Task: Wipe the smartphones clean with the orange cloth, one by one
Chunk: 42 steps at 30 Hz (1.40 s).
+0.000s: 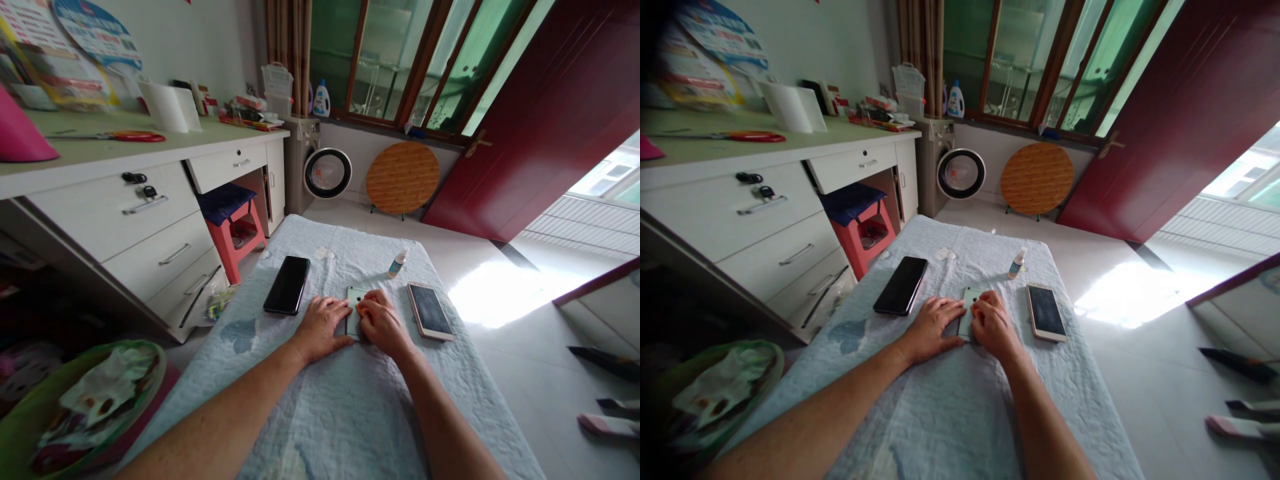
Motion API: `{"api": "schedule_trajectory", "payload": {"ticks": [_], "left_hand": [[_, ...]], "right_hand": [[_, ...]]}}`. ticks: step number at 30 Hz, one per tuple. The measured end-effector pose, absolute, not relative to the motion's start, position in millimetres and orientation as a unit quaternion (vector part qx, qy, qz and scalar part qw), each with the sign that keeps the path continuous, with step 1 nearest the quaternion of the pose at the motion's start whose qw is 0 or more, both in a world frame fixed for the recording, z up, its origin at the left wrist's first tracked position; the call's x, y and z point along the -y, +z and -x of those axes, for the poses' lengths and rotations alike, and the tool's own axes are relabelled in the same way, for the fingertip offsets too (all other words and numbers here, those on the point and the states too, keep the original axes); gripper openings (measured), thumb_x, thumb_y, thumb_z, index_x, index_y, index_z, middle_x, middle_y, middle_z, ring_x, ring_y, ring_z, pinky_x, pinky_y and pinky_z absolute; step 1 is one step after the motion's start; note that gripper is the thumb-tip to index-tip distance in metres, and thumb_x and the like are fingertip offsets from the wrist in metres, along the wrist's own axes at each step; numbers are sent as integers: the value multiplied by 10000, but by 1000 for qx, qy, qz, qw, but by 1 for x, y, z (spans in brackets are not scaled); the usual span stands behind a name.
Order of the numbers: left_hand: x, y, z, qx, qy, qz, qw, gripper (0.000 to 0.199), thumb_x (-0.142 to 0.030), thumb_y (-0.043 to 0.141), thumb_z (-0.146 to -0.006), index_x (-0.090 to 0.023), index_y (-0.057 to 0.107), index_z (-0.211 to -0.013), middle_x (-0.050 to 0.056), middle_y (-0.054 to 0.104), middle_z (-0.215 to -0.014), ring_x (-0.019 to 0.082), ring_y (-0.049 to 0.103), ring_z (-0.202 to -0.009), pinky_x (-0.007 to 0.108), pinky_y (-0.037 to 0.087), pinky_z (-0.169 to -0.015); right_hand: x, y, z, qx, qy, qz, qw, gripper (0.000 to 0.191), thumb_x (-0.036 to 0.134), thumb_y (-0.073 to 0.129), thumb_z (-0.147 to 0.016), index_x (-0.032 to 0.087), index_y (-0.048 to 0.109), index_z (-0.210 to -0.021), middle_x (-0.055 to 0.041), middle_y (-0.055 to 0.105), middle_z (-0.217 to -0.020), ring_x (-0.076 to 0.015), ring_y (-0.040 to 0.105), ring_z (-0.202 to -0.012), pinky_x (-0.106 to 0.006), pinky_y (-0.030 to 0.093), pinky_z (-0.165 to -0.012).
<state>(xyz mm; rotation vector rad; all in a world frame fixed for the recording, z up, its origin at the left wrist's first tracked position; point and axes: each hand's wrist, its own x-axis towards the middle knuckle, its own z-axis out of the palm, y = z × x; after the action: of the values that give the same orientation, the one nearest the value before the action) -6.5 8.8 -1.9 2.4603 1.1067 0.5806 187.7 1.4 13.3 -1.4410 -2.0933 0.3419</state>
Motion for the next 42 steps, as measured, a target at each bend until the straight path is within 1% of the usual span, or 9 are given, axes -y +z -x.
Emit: {"api": "schedule_trajectory", "payload": {"ticks": [5,10,14,17,19,22,28,34,42], "left_hand": [[-9,-1,7,-397,201,-875,192,674,-598,636,-777,-269,478,-1344,53,497,-1407,317,415,-1264,512,214,-1098],[-8,1,6,-398,201,-874,193,644,-591,646,-773,-264,506,-1310,44,493,-1412,313,413,-1265,508,219,-1100],[-8,0,7,-395,208,-874,190,637,-596,645,-772,-259,516,-1296,48,500,-1404,309,419,-1257,500,223,-1098],[-8,0,7,-393,207,-875,192,666,-588,645,-775,-262,483,-1333,53,500,-1404,306,420,-1259,503,214,-1100],[-8,0,7,-392,206,-876,194,681,-577,647,-778,-262,461,-1353,53,498,-1406,304,418,-1263,503,214,-1100],[-8,1,7,-394,206,-875,193,663,-561,659,-774,-254,480,-1333,54,510,-1395,308,426,-1253,496,234,-1092],[-7,3,6,-398,210,-873,189,591,-536,681,-758,-261,537,-1259,42,529,-1373,302,446,-1230,476,262,-1078],[-7,4,6,-399,206,-873,189,580,-545,653,-777,-269,532,-1272,53,527,-1373,306,450,-1231,478,258,-1076],[-9,0,7,-391,203,-878,186,668,-600,636,-775,-243,492,-1321,61,497,-1409,309,426,-1255,494,232,-1088]], "right_hand": [[3,16,-185,785,159,527,285,187,174,480,-870,194,662,-907,-67,509,-1053,-159,530,-922,-309,442,-879],[0,9,-189,761,138,568,282,216,246,541,-861,215,623,-1059,-65,521,-1063,-190,517,-978,-354,429,-915],[2,9,-187,754,131,576,287,169,271,521,-886,213,639,-992,-57,535,-1007,-180,518,-935,-329,431,-874],[5,12,-183,768,140,554,288,175,235,488,-907,204,660,-908,-50,544,-938,-165,521,-894,-293,430,-833],[7,15,-181,783,152,533,283,183,200,488,-900,206,671,-898,-45,553,-922,-160,526,-894,-281,426,-828],[10,21,-179,801,173,508,267,193,139,503,-865,208,678,-910,-43,563,-928,-156,535,-896,-270,426,-828],[18,27,-174,824,211,469,236,236,15,501,-747,196,647,-787,-39,566,-921,-146,548,-875,-246,430,-812],[18,24,-171,814,201,488,244,193,66,504,-794,196,646,-785,-32,553,-887,-141,537,-843,-243,424,-787],[0,11,-192,757,135,577,277,190,105,481,-814,190,651,-809,-32,556,-871,-148,528,-823,-260,411,-781]]}}
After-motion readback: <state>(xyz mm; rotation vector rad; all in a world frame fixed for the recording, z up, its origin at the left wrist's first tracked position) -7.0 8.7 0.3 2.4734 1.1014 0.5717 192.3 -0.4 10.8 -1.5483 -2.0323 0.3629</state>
